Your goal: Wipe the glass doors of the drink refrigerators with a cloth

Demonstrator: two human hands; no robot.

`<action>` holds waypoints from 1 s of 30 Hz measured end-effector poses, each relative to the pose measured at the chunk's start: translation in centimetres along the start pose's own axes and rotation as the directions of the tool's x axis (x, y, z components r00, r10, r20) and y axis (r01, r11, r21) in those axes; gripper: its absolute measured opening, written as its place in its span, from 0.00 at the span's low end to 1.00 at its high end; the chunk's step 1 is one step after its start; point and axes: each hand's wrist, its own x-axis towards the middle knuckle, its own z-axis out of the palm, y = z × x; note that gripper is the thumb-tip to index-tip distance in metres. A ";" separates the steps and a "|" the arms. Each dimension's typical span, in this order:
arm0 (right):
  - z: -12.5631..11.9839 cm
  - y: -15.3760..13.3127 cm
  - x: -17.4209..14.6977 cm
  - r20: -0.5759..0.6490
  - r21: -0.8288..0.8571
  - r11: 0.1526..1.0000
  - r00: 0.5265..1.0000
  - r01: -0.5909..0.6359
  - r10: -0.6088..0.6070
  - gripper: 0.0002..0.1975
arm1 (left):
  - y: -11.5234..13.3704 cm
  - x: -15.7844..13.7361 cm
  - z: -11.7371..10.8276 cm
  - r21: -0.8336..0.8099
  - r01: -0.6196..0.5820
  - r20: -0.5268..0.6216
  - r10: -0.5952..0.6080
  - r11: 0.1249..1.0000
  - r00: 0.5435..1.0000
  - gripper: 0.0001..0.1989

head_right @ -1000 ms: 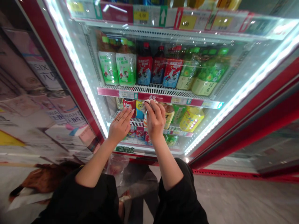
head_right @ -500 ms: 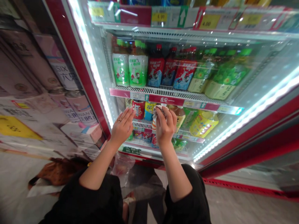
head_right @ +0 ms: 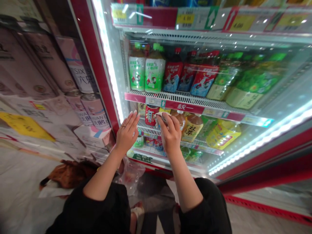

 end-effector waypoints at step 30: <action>4.6 -5.8 1.8 0.105 0.154 0.986 0.992 0.058 -0.074 0.17 | -3.1 -0.5 -1.3 -0.076 0.199 -0.098 -0.206 0.977 0.974 0.41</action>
